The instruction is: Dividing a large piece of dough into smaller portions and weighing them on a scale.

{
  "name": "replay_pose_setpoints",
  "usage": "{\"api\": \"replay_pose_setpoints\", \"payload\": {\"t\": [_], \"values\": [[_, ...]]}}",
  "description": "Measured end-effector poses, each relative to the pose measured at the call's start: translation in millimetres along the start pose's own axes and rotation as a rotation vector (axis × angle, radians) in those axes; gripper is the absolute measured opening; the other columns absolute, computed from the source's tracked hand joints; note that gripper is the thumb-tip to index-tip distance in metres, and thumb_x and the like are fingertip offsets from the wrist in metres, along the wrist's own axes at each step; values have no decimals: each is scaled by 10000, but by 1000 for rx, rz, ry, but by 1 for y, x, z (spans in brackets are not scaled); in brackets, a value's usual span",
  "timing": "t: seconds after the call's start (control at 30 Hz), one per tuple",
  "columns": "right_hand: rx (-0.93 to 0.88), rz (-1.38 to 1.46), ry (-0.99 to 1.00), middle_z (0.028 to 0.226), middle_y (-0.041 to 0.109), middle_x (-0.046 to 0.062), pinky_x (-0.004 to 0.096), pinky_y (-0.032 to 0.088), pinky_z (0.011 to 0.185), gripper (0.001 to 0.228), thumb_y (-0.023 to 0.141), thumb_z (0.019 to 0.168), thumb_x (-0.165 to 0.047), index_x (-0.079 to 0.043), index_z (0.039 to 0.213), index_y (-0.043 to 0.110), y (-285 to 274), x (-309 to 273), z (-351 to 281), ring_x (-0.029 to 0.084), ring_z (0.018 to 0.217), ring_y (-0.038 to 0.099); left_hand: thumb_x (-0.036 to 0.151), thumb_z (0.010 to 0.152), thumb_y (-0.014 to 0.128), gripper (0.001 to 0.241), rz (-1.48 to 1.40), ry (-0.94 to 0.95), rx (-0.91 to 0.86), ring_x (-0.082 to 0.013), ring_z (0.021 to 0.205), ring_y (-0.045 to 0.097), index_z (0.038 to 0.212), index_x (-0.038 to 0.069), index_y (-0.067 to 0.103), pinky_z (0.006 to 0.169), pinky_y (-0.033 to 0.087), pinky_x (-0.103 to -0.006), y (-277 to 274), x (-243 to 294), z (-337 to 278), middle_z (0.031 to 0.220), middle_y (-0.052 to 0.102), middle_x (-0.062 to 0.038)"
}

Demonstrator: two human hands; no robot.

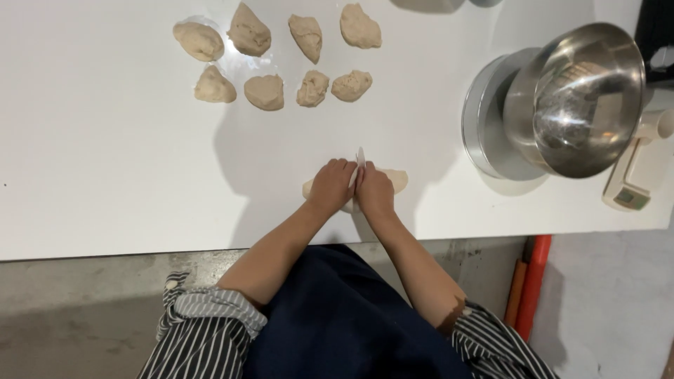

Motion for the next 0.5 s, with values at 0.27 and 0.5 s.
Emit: {"api": "replay_pose_setpoints", "payload": {"t": [0.27, 0.5], "values": [[129, 138, 4, 729, 670, 223, 522, 508, 628, 320, 472, 1086, -283, -18, 966, 607, -7, 8, 15, 431, 685, 654, 245, 847, 729, 230, 2, -106, -110, -337, 911, 637, 966, 57, 672, 769, 539, -461, 11, -9, -6, 938, 672, -133], [133, 333, 25, 680, 663, 211, 500, 525, 636, 380, 516, 1034, -356, -13, 994, 673, -117, -23, -23, 405, 638, 670, 396, 867, 757, 401, -68, -291, -290, -372, 968, 653, 1044, 40, 704, 852, 522, -475, 0, -22, 5, 998, 687, -178]]}}
Point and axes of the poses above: each hand's wrist, its own z-axis towards the middle knuckle, its own y-axis out of the palm, x = y × z, the point moved 6 cm from there along z, towards the middle knuckle
